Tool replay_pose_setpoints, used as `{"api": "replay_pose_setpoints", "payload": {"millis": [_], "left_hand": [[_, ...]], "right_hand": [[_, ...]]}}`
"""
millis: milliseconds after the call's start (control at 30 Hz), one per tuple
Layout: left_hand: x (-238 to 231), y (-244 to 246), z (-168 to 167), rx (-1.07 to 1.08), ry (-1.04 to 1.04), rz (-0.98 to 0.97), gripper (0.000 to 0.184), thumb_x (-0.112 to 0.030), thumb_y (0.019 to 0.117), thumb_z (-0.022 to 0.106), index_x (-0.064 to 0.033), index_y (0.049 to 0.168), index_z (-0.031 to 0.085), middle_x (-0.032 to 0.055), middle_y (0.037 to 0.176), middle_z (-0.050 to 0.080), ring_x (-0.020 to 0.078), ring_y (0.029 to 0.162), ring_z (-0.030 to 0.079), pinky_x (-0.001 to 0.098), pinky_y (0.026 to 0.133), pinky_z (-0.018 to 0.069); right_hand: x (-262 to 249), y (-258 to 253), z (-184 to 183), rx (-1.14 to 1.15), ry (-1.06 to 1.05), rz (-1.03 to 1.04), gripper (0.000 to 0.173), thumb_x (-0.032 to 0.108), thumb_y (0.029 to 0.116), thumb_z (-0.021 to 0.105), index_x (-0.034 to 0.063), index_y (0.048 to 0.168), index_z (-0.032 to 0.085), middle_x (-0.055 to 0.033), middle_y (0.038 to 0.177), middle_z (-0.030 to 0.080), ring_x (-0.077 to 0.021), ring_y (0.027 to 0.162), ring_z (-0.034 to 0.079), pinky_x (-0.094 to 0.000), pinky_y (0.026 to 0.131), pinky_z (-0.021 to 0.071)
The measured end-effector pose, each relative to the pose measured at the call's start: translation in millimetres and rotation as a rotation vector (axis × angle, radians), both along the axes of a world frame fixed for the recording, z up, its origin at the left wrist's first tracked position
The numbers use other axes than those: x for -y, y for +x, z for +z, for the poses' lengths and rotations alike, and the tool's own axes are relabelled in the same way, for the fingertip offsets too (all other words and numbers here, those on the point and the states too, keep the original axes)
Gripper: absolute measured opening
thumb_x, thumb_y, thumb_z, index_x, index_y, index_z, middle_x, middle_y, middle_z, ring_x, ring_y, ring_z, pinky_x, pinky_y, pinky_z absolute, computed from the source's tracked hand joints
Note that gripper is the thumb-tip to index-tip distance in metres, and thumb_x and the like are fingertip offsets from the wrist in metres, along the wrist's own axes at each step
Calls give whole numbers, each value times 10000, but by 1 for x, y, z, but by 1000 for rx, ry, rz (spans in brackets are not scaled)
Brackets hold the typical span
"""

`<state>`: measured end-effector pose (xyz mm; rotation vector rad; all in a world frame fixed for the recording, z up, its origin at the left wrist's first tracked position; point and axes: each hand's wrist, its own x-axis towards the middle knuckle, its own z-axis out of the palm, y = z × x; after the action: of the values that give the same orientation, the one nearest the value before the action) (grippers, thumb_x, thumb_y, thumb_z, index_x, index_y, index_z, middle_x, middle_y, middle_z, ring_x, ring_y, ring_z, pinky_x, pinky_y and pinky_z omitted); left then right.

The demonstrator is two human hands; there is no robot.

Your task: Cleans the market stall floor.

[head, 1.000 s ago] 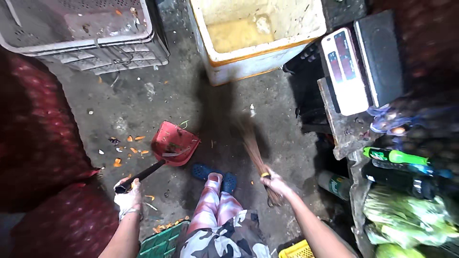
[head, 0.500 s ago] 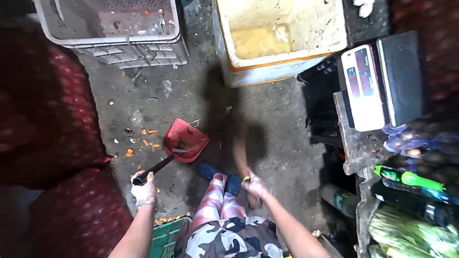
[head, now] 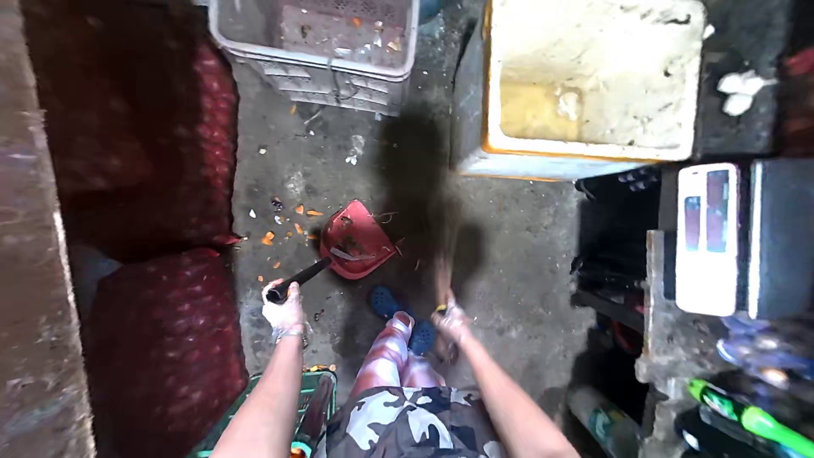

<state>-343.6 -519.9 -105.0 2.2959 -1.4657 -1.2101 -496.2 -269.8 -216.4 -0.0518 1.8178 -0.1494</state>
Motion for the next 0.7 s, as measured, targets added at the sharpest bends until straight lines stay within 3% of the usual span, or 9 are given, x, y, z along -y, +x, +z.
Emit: {"api": "replay_pose_setpoints", "payload": {"millis": [100,200,267,367,467,567,633,700], "left_hand": [[15,1,17,-28,53,44,426,28,1037,519,179,1422,419,359,1445,486,325,1353,488,339,1144,349],[30,14,27,-51,90,106,431,23,1045,509,176,1433,403,360,1453,475,324,1351,488,342,1139,358],[34,29,23,-49,59,184,427,32,1036,518,174,1425,417,358,1440,489,328,1350,493,345,1136,364],[32,58,8,-28,29,227,419,12,1035,533,161,1416,442,351,1423,513,335,1345,506,359,1140,366],[35,74,5,-15,13,293,410,5,1031,549,156,1402,463,345,1396,537,335,1316,525,367,1127,378],[43,84,16,-17,42,375,409,5,1033,548,147,1407,463,340,1411,529,343,1329,518,382,1136,370],[46,94,13,-7,16,450,415,-1,1026,562,142,1405,474,340,1407,535,347,1318,529,391,1125,384],[51,98,21,-32,7,551,419,14,1031,545,150,1417,451,353,1421,511,347,1317,514,385,1126,374]], "right_hand": [[0,27,31,157,-99,179,883,328,949,688,167,1654,183,-252,1410,582,-394,1290,585,-591,1091,443],[0,-19,50,63,-263,117,837,261,915,729,140,1621,296,-222,1377,610,-329,1208,637,-525,1046,503],[21,-61,41,-72,-309,70,841,233,912,723,124,1621,283,-217,1347,621,-312,1143,660,-511,987,536],[85,-91,11,-214,-221,-12,845,243,946,706,105,1633,233,-254,1410,571,-373,1242,603,-554,1051,480],[130,-42,-2,-99,-156,81,765,242,950,712,114,1595,322,-246,1348,613,-363,1199,629,-544,1027,503],[139,18,34,149,-107,374,801,205,948,707,141,1622,279,-254,1402,584,-393,1280,586,-587,1081,450],[129,16,51,247,-144,450,842,249,942,716,146,1638,253,-234,1484,528,-369,1357,532,-566,1140,401],[112,-13,54,210,-256,408,861,307,896,746,135,1618,310,-201,1450,570,-314,1300,585,-521,1110,455]]}}
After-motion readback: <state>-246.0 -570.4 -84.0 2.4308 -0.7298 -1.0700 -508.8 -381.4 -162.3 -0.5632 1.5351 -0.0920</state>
